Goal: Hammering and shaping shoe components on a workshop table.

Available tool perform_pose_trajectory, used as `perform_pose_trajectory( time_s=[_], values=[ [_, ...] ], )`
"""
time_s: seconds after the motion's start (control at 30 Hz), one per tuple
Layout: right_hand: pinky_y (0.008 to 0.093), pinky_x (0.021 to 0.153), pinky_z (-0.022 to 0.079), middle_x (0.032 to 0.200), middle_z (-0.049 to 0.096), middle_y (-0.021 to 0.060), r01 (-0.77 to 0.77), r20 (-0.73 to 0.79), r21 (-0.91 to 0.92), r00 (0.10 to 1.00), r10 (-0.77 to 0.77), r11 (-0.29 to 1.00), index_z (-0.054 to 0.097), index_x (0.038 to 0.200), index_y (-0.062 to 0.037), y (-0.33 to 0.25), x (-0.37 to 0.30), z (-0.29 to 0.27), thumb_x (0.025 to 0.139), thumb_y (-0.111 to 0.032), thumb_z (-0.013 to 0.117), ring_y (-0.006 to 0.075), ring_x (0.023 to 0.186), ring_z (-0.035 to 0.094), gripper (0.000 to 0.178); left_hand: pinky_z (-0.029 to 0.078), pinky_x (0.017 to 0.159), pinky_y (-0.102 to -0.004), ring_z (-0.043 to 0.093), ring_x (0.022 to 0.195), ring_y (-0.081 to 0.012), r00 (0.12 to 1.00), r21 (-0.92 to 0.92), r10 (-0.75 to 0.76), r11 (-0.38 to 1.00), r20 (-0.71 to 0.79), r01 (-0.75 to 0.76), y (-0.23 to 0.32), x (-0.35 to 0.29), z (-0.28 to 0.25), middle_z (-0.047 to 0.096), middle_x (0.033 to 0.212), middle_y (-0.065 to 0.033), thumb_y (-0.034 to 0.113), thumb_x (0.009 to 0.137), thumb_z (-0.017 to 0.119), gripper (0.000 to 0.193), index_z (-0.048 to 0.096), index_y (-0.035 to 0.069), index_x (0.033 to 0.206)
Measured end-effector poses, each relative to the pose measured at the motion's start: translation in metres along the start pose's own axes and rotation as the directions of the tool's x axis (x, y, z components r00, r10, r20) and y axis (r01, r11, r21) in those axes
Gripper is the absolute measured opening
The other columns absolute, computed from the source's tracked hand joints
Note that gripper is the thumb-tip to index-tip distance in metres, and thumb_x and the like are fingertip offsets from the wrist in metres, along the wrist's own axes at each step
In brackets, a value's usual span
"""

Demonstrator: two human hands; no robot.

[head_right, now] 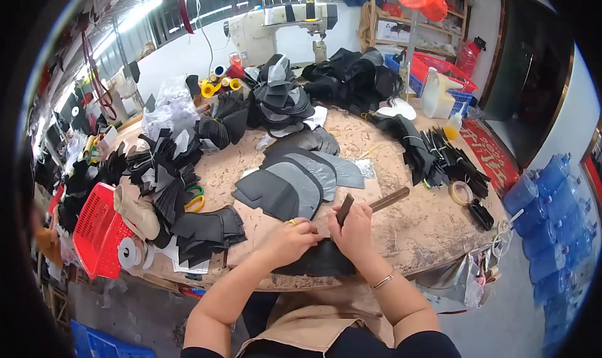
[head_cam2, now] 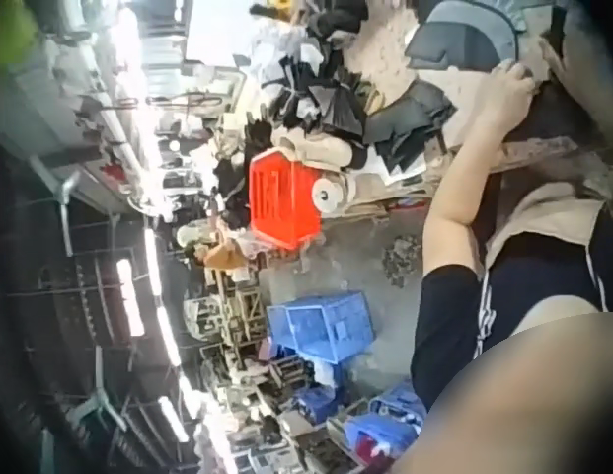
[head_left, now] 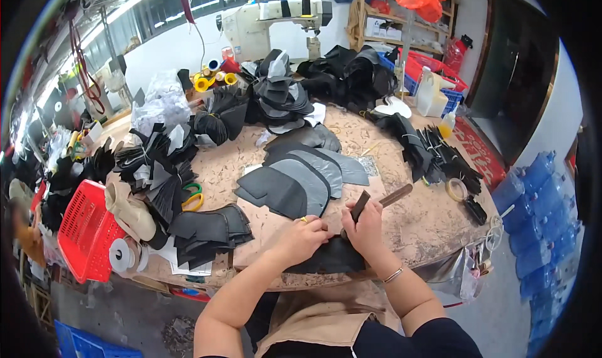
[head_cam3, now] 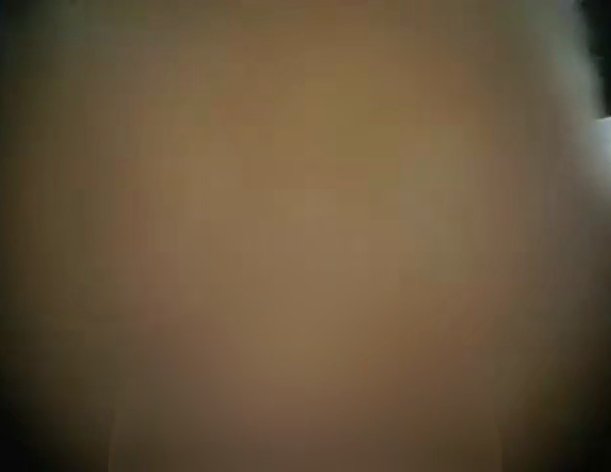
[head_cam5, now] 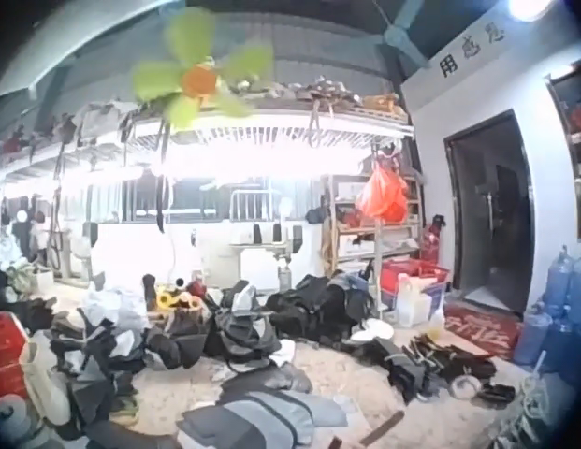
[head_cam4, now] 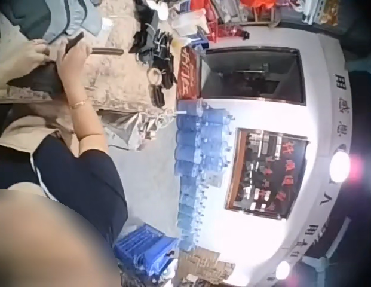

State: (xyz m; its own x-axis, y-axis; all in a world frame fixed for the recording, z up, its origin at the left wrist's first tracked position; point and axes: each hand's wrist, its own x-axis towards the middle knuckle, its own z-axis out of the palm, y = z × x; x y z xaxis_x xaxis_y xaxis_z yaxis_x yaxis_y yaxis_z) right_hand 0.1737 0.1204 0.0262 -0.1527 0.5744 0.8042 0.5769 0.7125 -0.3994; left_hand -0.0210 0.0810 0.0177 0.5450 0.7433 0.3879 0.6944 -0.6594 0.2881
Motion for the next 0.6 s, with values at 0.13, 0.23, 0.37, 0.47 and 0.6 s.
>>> perform_pose_trajectory(
  time_s=[0.13, 0.23, 0.37, 0.47, 0.6],
  values=[
    [0.0405, 0.082, 0.039, 0.08, 0.062, 0.0079, -0.088, 0.032, 0.067, 0.996, 0.086, 0.994, 0.059, 0.086, -0.0043, -0.013, 0.015, -0.01, 0.081, -0.013, 0.067, 0.0283, 0.076, 0.058, 0.013, 0.049, 0.083, -0.035, 0.058, 0.104, -0.0217, 0.99, 0.174, 0.121, 0.979, -0.072, -0.107, 0.003, -0.005, 0.003, 0.061, 0.104, -0.0022, 0.014, 0.08, 0.061, 0.026, 0.067, 0.015, 0.105],
    [0.041, 0.081, 0.039, 0.081, 0.062, 0.0082, -0.048, -0.021, -0.049, 0.999, 0.047, 0.998, 0.059, 0.086, -0.0043, -0.019, 0.009, -0.001, 0.082, -0.014, 0.066, 0.0285, 0.075, 0.058, 0.013, 0.05, 0.081, -0.034, 0.059, 0.099, -0.0208, 0.989, 0.215, 0.123, 0.971, -0.084, -0.103, 0.007, -0.001, -0.001, 0.062, 0.102, 0.0001, 0.013, 0.077, 0.064, 0.024, 0.07, 0.015, 0.101],
    [0.0414, 0.08, 0.04, 0.08, 0.062, 0.0076, 0.03, 0.022, -0.003, 0.999, -0.03, 1.0, 0.059, 0.087, -0.0047, -0.004, 0.004, 0.01, 0.082, -0.014, 0.067, 0.0292, 0.075, 0.058, 0.014, 0.05, 0.081, -0.0347, 0.059, 0.099, -0.0212, 0.991, 0.207, 0.109, 0.974, -0.08, -0.091, 0.003, -0.003, 0.0, 0.062, 0.103, 0.0006, 0.013, 0.078, 0.064, 0.022, 0.07, 0.015, 0.099],
    [0.0411, 0.08, 0.04, 0.081, 0.062, 0.0072, 0.017, 0.043, 0.036, 0.999, -0.019, 0.999, 0.059, 0.088, -0.0049, -0.001, 0.006, 0.011, 0.082, -0.014, 0.067, 0.0294, 0.075, 0.058, 0.014, 0.05, 0.081, -0.0359, 0.058, 0.099, -0.0216, 0.999, -0.003, -0.053, 0.999, -0.005, 0.053, -0.006, -0.003, -0.005, 0.062, 0.103, 0.0, 0.013, 0.08, 0.062, 0.02, 0.07, 0.016, 0.098],
    [0.0405, 0.08, 0.04, 0.08, 0.063, 0.0072, 0.034, -0.023, 0.079, 0.999, -0.032, 0.996, 0.059, 0.087, -0.0048, -0.016, 0.016, 0.0, 0.081, -0.013, 0.068, 0.0298, 0.075, 0.057, 0.013, 0.05, 0.083, -0.0358, 0.058, 0.099, -0.0221, 1.0, 0.104, 0.01, 0.994, -0.002, -0.01, -0.001, -0.008, -0.009, 0.063, 0.1, -0.0007, 0.012, 0.08, 0.063, 0.018, 0.07, 0.015, 0.096]
  ],
)
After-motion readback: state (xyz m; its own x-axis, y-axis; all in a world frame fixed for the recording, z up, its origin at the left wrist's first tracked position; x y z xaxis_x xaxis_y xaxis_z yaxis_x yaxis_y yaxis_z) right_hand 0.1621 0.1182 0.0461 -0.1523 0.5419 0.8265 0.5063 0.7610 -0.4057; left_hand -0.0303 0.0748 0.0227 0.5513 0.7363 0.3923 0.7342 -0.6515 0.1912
